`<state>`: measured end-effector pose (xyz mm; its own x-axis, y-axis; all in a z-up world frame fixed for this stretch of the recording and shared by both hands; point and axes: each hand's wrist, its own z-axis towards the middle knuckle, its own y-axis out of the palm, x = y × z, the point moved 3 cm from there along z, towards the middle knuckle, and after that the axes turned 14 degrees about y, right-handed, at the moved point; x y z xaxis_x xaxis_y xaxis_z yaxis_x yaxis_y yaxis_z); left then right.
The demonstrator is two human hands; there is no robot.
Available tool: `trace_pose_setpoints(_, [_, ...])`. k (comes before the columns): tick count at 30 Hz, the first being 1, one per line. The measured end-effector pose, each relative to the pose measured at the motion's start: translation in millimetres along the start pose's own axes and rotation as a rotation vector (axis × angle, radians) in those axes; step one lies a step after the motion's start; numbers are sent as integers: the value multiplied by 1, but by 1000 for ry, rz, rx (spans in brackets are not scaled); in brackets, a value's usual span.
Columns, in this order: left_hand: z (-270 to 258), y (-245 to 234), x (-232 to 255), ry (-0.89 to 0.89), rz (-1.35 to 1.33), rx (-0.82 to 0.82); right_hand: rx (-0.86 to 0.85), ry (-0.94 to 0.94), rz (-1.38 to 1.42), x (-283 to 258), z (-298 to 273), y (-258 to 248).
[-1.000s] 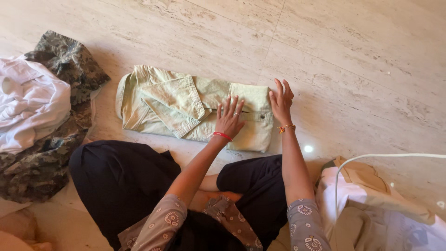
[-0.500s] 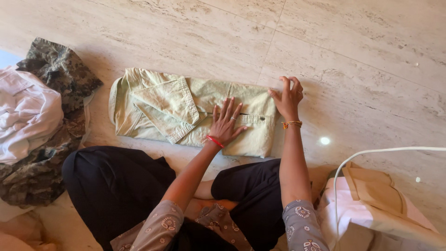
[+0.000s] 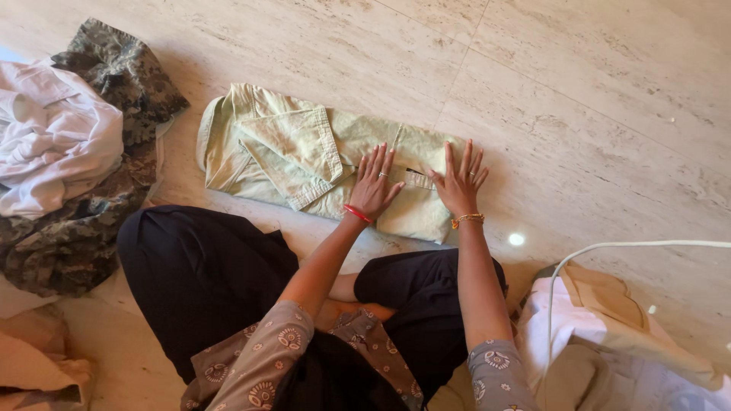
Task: The person sits on the floor and folds a light green shirt by hand. They button the shirt, fold the sleeves and sides, and then fold the bottom up to create a neat bundle. Finally, they place the folded shirt into a white laundry bag.
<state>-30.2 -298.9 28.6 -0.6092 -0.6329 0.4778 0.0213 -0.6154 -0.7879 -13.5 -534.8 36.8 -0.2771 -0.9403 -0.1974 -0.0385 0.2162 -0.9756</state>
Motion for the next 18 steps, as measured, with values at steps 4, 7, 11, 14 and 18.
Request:
trace_pose_setpoints(4, [3, 4, 0, -14, 79, -82, -94, -4, -19, -2, -26, -2])
trace_pose_setpoints(7, [7, 6, -1, -20, 130, -136, -252, 8, -181, 6, -33, 2])
trace_pose_setpoints(11, [7, 12, 0, -26, 162, -149, -292, 42, -182, 21, -32, 3])
trace_pose_setpoints(14, [6, 16, -3, -33, 115, -116, -258, 38, -113, 14, -35, -1])
trace_pose_setpoints(18, [0, 28, -5, 7, 216, -112, -301, 24, -156, 10, -58, -18])
